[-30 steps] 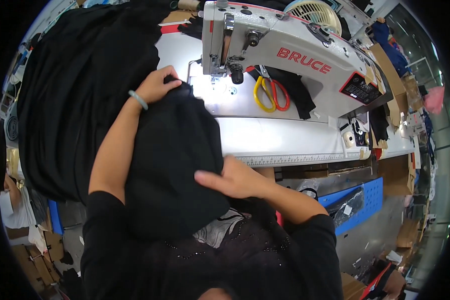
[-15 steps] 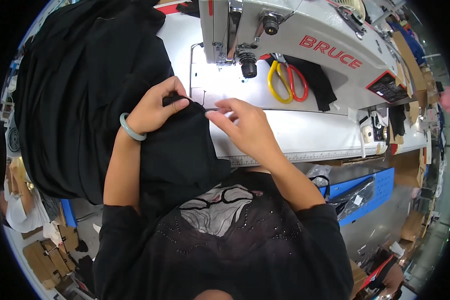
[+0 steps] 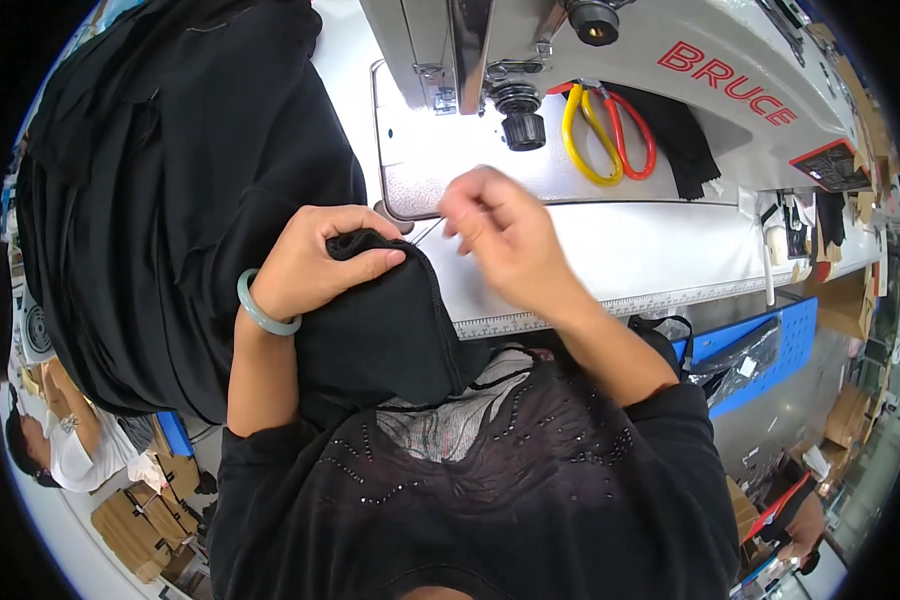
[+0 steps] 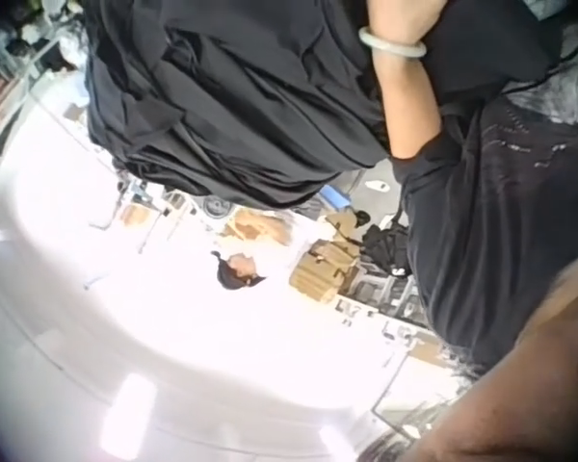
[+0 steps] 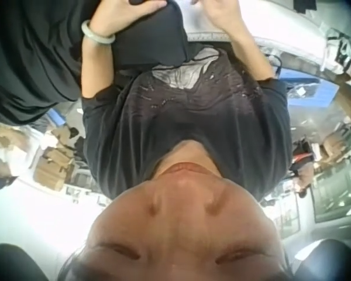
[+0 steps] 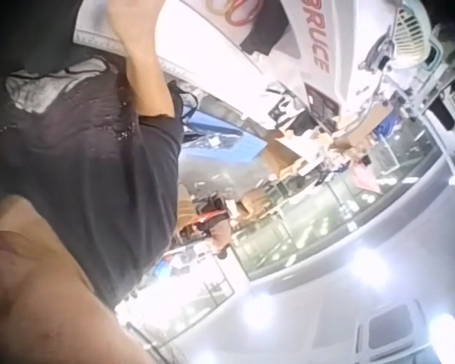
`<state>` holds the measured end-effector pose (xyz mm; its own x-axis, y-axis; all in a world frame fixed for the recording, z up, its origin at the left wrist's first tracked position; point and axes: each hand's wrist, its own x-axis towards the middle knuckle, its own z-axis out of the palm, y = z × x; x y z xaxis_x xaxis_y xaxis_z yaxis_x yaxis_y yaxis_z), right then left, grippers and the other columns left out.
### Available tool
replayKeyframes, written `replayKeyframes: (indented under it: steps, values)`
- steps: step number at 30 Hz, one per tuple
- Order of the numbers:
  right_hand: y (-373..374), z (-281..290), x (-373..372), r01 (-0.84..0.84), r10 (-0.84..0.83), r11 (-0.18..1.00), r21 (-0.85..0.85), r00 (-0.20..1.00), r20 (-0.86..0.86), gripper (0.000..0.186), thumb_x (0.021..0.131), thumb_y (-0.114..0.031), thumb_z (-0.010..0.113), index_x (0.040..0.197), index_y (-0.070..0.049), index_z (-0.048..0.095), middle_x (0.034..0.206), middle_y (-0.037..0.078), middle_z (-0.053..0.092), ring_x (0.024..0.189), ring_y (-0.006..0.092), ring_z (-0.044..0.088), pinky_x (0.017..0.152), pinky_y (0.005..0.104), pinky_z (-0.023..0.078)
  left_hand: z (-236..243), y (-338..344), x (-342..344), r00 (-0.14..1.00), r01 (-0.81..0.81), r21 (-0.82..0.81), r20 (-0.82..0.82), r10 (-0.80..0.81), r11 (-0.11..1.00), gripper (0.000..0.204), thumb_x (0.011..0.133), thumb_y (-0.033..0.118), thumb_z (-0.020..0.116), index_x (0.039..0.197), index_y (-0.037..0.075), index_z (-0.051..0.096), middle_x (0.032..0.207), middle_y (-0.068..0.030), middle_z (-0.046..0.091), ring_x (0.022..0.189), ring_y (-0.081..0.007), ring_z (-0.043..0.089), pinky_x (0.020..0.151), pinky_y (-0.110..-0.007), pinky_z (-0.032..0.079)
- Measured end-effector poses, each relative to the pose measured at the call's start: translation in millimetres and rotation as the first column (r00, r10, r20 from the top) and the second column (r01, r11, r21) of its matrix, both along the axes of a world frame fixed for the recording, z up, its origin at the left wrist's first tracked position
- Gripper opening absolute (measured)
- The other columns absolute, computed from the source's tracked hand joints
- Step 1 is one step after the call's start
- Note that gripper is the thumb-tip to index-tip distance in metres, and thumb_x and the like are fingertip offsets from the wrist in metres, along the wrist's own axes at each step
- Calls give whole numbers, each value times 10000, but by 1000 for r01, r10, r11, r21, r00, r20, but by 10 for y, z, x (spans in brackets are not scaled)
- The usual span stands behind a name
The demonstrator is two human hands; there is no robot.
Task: Using an industrial sewing machine to attach components and assemble a black fabric item.
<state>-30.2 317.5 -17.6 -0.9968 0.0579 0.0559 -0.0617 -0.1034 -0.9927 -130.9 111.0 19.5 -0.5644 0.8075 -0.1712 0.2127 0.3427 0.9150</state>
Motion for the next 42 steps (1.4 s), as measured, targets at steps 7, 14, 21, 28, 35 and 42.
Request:
replayKeyframes:
  steps: [7,14,21,28,35,42]
  values:
    - [947,64,-173,547,-228,-59,835,807,-545,278,866,-77,625,1140,-34,598,1028,128,635,869,279,623,762,358,499,-60,-32,4,1000,-25,117,-9,27,993,206,782,115,749,930,-15,689,866,-78,708,806,-120,640,783,-246,481]
    - [1090,65,-117,285,-405,132,950,890,-211,353,858,-135,635,1196,-73,558,982,134,651,863,312,640,774,385,510,-29,-48,-15,987,-75,111,149,58,991,189,807,139,721,894,-19,664,751,-28,654,716,-69,559,693,-223,458]
    - [645,614,736,19,-379,586,810,890,253,404,846,-134,685,1207,-26,540,707,6,516,644,61,499,582,225,411,67,-69,-19,982,-73,45,175,64,996,185,814,142,728,892,-19,684,770,-30,667,728,-64,568,705,-220,459]
    - [342,647,1028,-289,47,764,577,917,397,718,769,-458,756,1270,-16,494,783,56,526,667,149,500,631,284,429,64,-79,-17,986,-68,204,163,35,977,175,815,102,731,937,-22,711,864,-62,709,822,-95,626,792,-233,482]
    - [110,705,801,-411,223,839,356,857,465,535,854,-319,691,1252,-31,479,807,36,530,710,114,485,653,267,416,52,-115,-29,984,-69,270,177,21,960,166,798,88,752,917,-20,713,874,-66,710,829,-104,632,798,-234,484]
    - [-88,640,723,-303,159,890,340,906,393,394,877,-166,682,1200,-7,523,749,32,517,648,98,456,598,243,394,74,-114,-14,977,-77,247,211,24,966,156,794,86,754,890,-27,706,838,-45,696,812,-89,613,782,-226,475]
